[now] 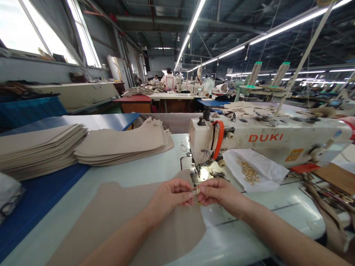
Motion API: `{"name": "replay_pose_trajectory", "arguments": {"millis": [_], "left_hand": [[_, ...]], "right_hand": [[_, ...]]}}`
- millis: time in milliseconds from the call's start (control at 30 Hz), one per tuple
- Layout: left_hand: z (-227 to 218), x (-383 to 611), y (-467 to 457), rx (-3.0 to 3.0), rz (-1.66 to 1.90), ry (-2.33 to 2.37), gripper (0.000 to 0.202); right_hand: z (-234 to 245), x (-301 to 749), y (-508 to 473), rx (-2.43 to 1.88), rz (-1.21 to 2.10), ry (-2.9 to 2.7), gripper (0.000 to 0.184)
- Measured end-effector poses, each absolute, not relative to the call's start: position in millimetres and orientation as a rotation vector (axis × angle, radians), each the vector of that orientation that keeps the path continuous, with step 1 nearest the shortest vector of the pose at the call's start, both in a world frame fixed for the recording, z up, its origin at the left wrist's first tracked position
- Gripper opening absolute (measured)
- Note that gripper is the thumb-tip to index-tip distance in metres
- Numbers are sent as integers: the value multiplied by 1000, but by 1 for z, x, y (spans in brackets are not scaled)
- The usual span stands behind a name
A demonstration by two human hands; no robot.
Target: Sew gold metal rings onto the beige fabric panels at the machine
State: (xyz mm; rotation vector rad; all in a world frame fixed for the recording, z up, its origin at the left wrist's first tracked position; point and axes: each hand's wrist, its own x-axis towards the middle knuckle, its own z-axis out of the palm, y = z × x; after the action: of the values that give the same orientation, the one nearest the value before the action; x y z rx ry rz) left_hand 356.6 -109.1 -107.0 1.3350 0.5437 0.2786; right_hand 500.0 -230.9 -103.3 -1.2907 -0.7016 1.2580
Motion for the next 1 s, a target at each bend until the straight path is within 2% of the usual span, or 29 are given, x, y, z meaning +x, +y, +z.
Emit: {"name": "replay_pose_trajectory", "arguments": {"millis": [167,400,533,667,1000], "left_hand": [[-108,358,-107,1333,310,575,36],[-108,359,-110,1391,354,587,32],[-107,357,-108,1298,382,636,27],[-104,356,-109,1135,323,665,27],[-103,356,-110,1277,205,610,23]], "right_hand": [[-112,501,-229,-1344,1113,-764,42],[-117,493,-222,-1337,1018,-882,23],[-117,492,-212,-1286,1122,-735,27],[-120,492,-208,-1204,1088,-678,30],[-125,489,-212,-1215,1085,-791,31]]}}
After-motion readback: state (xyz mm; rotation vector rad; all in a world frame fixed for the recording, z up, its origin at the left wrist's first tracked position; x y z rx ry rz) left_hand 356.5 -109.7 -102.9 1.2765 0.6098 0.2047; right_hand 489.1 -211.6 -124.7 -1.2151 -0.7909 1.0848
